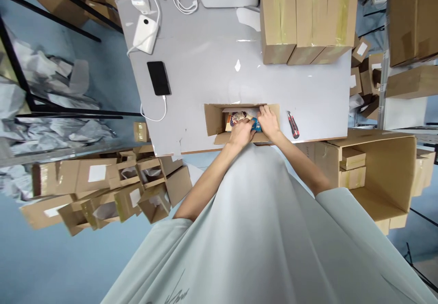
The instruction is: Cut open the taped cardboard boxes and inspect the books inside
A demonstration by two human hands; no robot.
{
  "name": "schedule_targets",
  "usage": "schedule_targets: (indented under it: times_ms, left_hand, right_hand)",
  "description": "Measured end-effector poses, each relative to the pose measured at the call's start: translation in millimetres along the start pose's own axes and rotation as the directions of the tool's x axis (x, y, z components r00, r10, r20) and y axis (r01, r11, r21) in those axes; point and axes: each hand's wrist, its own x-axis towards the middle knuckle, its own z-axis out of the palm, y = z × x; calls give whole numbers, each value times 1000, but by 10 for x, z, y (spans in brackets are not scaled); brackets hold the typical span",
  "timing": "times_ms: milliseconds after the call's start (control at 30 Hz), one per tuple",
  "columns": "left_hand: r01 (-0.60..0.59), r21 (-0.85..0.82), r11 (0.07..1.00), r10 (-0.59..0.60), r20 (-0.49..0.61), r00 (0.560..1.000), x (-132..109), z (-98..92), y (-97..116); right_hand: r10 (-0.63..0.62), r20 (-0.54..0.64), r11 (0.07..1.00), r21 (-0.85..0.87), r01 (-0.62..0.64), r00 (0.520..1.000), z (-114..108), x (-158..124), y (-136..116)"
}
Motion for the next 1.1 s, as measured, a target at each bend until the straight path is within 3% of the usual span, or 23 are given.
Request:
schedule_targets:
  times_ms: [367, 633, 833, 1100]
  left_hand:
    - [83, 38, 996, -84, 26, 996, 292, 144, 250]
    - [296, 81, 952, -301, 62, 952, 590, 206, 528]
    - [270, 188, 944, -268, -38, 963, 367, -16, 604]
    - [190, 275, 943, -169, -97, 981, -8, -267, 245]
  right_hand:
    - [-72, 14, 994, 77, 71, 997, -86, -1, 320]
    - [-80, -13, 995, 57, 81, 997, -89, 38, 371]
    - [-81, -107, 976, 194, 101, 991, -50, 69, 419]
    - [-8, -152, 939, 338, 60, 988, 24, 190, 349]
